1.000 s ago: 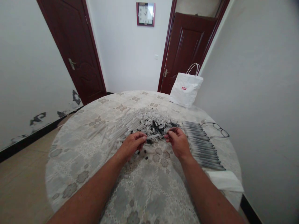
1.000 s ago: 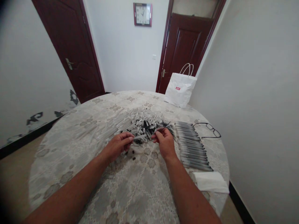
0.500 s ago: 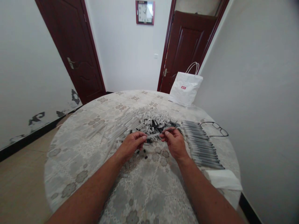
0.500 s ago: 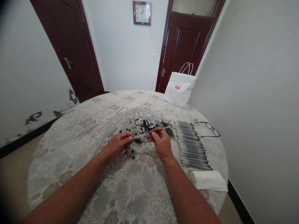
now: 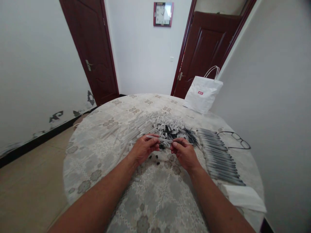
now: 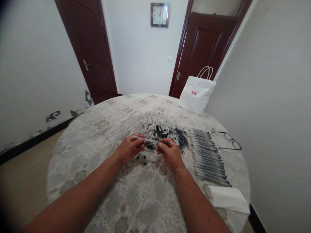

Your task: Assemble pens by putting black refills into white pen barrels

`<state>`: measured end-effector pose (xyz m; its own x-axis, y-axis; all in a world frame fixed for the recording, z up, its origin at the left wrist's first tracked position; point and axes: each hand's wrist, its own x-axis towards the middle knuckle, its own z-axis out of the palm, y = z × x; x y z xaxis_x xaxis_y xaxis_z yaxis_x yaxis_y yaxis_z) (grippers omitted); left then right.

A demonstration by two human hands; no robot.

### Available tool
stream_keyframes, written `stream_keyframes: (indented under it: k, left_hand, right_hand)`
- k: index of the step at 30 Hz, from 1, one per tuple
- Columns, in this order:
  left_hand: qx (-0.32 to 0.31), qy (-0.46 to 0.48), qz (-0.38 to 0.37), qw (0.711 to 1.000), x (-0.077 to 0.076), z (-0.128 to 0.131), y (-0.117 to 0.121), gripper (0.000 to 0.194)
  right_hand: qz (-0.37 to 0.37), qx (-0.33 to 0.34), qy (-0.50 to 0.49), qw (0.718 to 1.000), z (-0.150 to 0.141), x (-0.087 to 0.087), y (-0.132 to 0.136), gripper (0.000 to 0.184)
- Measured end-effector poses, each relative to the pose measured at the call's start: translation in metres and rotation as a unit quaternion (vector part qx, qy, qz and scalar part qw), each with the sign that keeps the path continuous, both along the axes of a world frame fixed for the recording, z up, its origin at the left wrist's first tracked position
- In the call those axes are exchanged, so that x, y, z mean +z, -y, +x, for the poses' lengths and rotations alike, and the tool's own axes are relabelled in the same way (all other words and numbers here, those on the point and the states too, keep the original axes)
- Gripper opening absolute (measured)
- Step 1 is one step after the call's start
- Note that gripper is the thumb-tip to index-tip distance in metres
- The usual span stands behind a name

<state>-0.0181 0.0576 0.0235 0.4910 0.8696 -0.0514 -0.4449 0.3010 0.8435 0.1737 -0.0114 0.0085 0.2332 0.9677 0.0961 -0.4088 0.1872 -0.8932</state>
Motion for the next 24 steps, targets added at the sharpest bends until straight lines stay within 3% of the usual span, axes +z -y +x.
stream_keyframes:
  k: [5, 10, 14, 17, 19, 24]
  left_hand:
    - [0.006, 0.003, 0.006, 1.0, -0.001, 0.002, 0.002, 0.032]
    - [-0.021, 0.0, 0.005, 1.0, -0.004, 0.003, 0.003, 0.032]
    - [-0.029, -0.005, 0.006, 1.0, -0.004, 0.003, 0.004, 0.032]
    - [-0.033, -0.02, 0.013, 0.999, -0.003, 0.004, 0.006, 0.033]
    - [-0.046, -0.032, 0.021, 0.998, -0.004, 0.005, 0.008, 0.034]
    - [-0.1, -0.036, 0.028, 0.994, -0.003, 0.006, 0.013, 0.033]
  right_hand:
    - [0.018, 0.036, -0.069, 0.997, 0.005, 0.012, 0.007, 0.042]
    - [-0.001, -0.104, -0.08, 0.991, 0.007, 0.008, 0.0, 0.036]
    - [0.0, -0.218, -0.013, 0.976, 0.002, 0.001, -0.006, 0.039]
    - [-0.011, -0.25, 0.059, 0.966, -0.004, -0.003, -0.004, 0.038]
    - [-0.008, -0.206, 0.099, 0.973, -0.01, -0.003, 0.001, 0.039]
    - [0.008, 0.009, 0.087, 0.996, -0.027, -0.001, 0.009, 0.057]
